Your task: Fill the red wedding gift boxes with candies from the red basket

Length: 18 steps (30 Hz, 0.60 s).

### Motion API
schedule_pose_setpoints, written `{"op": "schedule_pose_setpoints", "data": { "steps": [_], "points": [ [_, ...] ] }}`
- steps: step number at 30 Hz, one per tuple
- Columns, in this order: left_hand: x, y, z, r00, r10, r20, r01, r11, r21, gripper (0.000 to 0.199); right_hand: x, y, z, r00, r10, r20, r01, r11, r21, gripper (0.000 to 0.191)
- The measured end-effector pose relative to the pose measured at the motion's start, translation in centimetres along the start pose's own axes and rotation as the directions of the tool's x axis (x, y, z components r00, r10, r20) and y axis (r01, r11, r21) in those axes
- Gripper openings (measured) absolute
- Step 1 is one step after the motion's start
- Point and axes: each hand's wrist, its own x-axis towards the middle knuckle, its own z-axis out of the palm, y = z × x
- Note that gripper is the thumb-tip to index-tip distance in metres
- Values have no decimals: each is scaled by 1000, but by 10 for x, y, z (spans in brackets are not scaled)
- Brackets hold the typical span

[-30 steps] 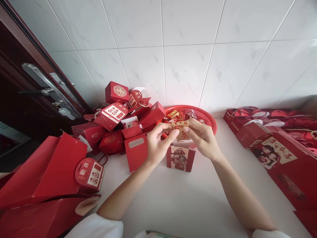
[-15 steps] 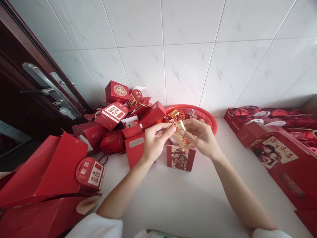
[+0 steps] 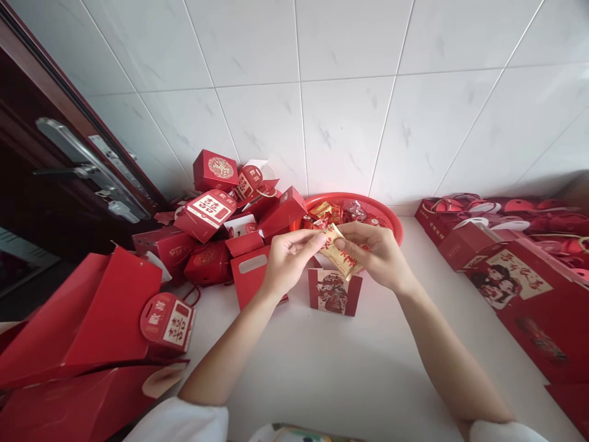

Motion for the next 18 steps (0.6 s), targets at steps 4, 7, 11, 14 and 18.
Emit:
{"op": "schedule_pose_setpoints", "data": {
  "steps": [4, 7, 11, 14, 18],
  "points": [
    [1, 0, -2, 1000, 3, 15, -4, 999, 34, 34, 2, 1, -1, 1000, 16, 16, -16, 1000, 19, 30],
    [2, -1, -2, 1000, -7, 6, 7, 1000, 17, 32, 3, 2, -1, 999, 42, 21, -44, 996, 83, 33],
    [4, -3, -3, 998, -53, 27, 54, 998, -33, 33, 4, 3, -2, 999, 49, 4, -49, 995, 82, 33],
    [5, -5, -4, 994, -100, 42, 103, 993, -62, 36, 4, 5, -2, 999, 49, -14, -48, 998, 51, 34],
    [5, -5, -4, 994, -104, 17, 105, 993, -54, 36, 3, 6, 0, 998, 58, -25, -57, 997, 43, 36]
  ]
}}
